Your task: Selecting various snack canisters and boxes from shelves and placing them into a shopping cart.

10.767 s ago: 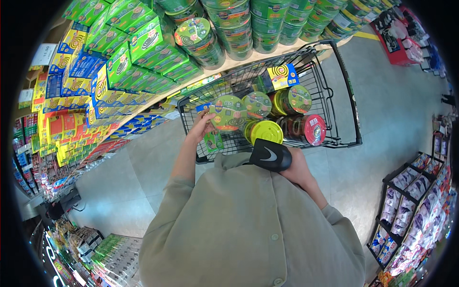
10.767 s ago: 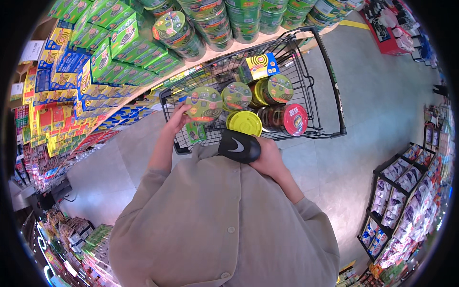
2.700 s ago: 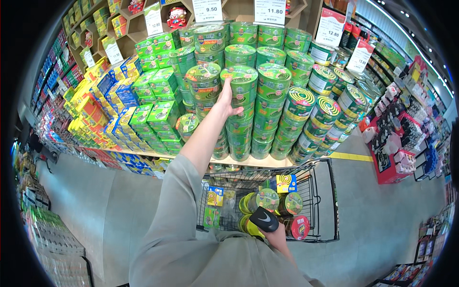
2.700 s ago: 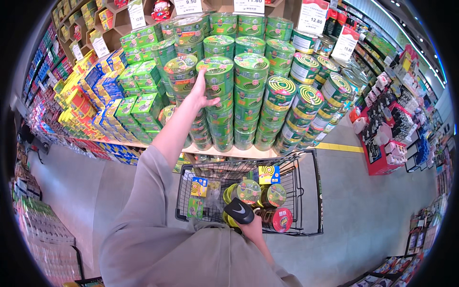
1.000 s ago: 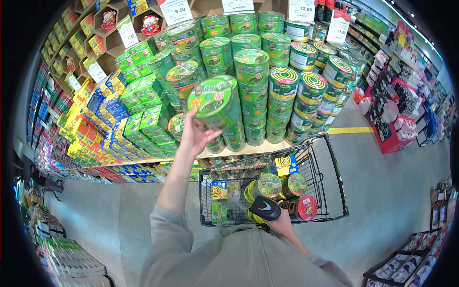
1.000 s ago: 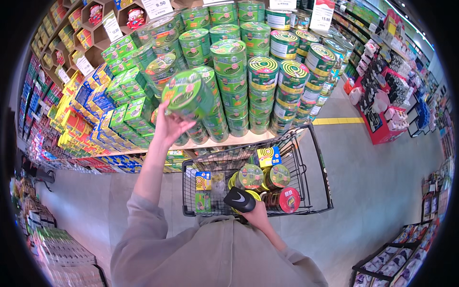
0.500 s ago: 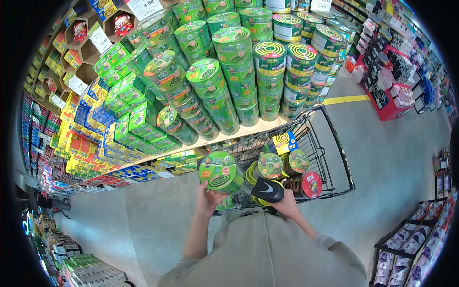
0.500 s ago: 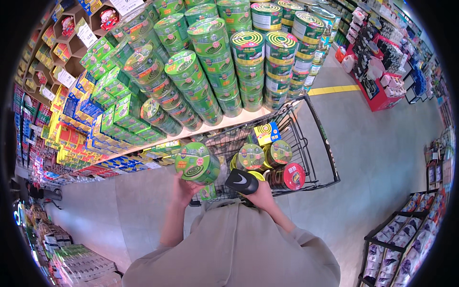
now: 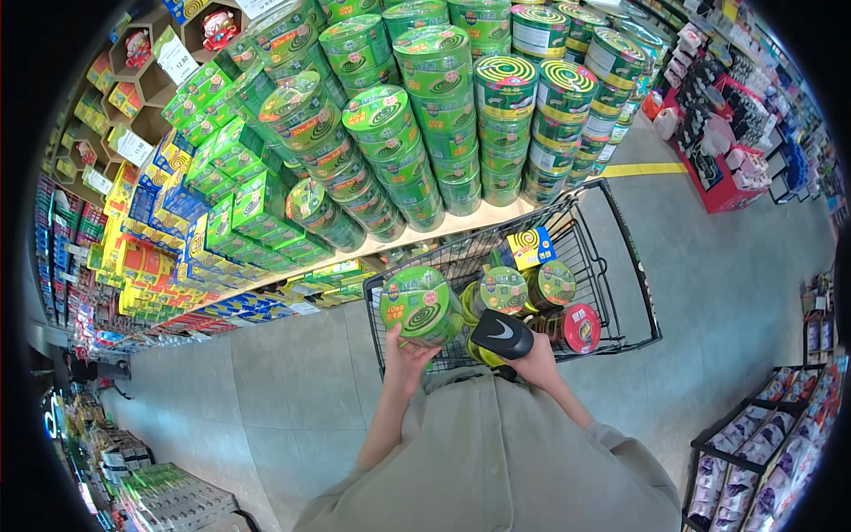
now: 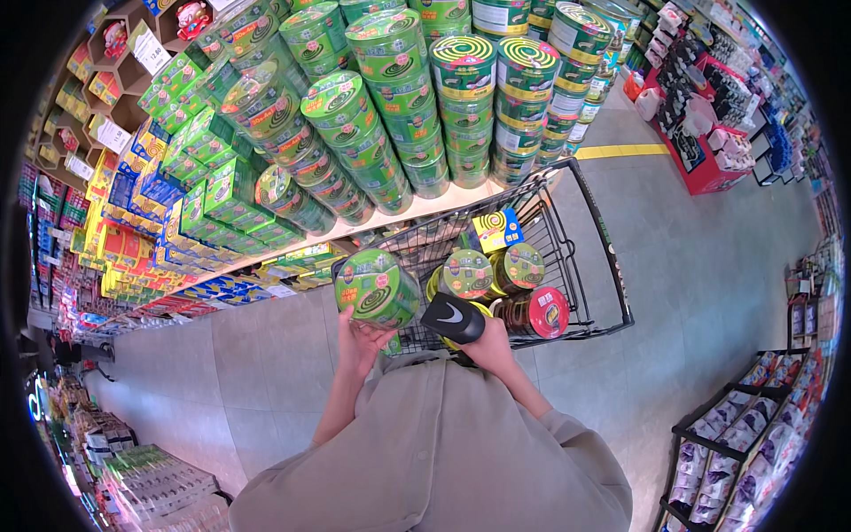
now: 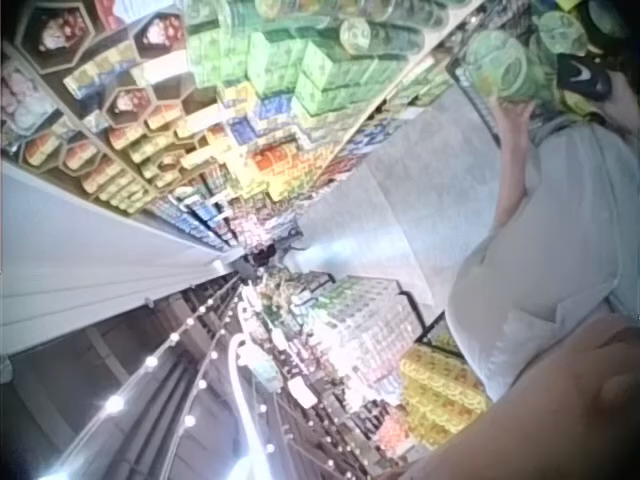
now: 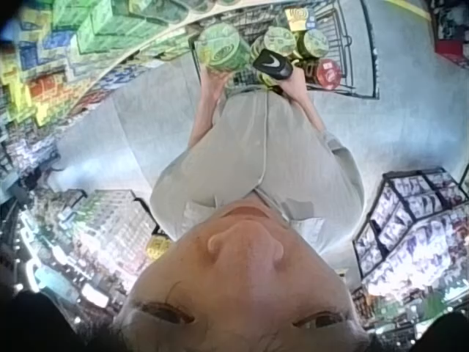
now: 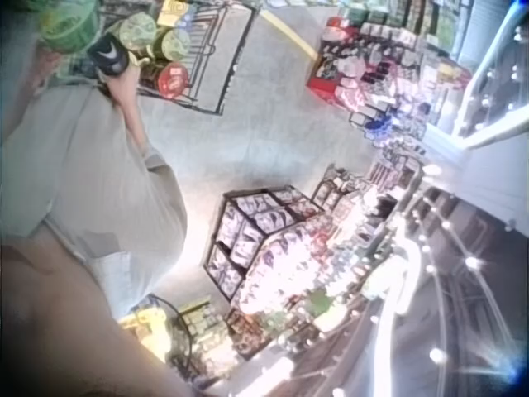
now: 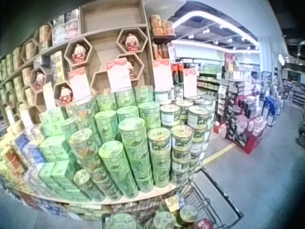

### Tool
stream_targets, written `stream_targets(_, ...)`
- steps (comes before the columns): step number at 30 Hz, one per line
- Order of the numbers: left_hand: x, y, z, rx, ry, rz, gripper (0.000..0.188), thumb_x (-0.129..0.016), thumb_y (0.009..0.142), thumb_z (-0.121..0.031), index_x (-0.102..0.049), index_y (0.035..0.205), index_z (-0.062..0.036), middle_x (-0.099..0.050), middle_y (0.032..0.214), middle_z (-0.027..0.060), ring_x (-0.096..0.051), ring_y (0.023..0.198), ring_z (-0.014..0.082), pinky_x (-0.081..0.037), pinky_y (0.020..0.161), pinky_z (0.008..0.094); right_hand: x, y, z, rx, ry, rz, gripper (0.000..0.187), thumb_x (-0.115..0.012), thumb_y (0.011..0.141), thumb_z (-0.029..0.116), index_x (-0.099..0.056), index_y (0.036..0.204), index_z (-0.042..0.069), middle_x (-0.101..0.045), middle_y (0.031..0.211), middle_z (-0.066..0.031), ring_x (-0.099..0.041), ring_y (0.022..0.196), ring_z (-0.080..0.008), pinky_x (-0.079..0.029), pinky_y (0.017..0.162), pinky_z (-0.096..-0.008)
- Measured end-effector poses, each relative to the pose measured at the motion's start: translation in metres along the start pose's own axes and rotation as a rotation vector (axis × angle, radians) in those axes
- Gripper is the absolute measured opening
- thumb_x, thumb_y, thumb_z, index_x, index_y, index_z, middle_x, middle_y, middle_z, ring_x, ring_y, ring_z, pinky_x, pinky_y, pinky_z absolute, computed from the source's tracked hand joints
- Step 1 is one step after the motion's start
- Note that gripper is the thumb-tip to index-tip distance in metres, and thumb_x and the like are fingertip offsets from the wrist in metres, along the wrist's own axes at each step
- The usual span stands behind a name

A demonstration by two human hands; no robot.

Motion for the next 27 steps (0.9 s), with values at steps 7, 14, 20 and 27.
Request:
stream_targets(7,-0.001,0.006,-0.002,0.002,0.006,-0.008,0.075,-0.058,0.085,-0.051,-0.031,0.131,0.0013,-0.046,0.125,0.0238,-0.053,0.116,0.0381,-0.045,0.099,0.0492,-0.002,0.001,-0.008,-0.005,-0.025,-0.012,0.035,-0.076,0.065,0.013,-0.066,0.095,0.000,-0.068,0.088,-0.0189,-0.067,0.085,-0.0345,-0.053,0.074,-0.0366)
stream_targets(14,-0.002,0.006,-0.001,0.003,0.029,-0.074,0.069,-0.053,0.087,-0.053,-0.044,0.128,0.0022,-0.061,0.115,0.0197,-0.063,0.102,0.0317,-0.054,0.088,0.0433,0.002,0.002,0.005,-0.025,-0.007,-0.019,0.039,-0.077,0.065,0.014,-0.066,0.100,0.000,-0.068,0.091,-0.0181,-0.067,0.089,-0.0338,-0.053,0.076,-0.0370)
stream_targets(20,-0.001,0.009,-0.002,0.015,0.011,-0.034,0.071,-0.054,0.086,-0.052,-0.038,0.129,0.0017,-0.054,0.118,0.0216,-0.059,0.107,0.0339,-0.050,0.092,0.0451,0.003,0.001,0.004,-0.026,-0.024,-0.027,0.038,-0.077,0.065,0.014,-0.066,0.099,0.000,-0.069,0.091,-0.0179,-0.067,0.086,-0.0338,-0.053,0.075,-0.0376)
stream_targets(27,-0.006,0.004,-0.003,0.018,0.029,0.001,0.071,-0.054,0.087,-0.052,-0.034,0.130,0.0003,-0.048,0.123,0.0222,-0.055,0.114,0.0350,-0.046,0.096,0.0470,0.000,0.000,-0.002,-0.021,-0.016,-0.046,0.035,-0.077,0.065,0.012,-0.067,0.096,-0.001,-0.069,0.087,-0.0189,-0.068,0.085,-0.0328,-0.053,0.074,-0.0363)
Point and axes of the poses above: each hand's wrist, its own y-axis towards the middle knuckle, its own x-axis out of the back of the hand, z = x × y, the point moved 2 cm from there along y, towards the middle knuckle
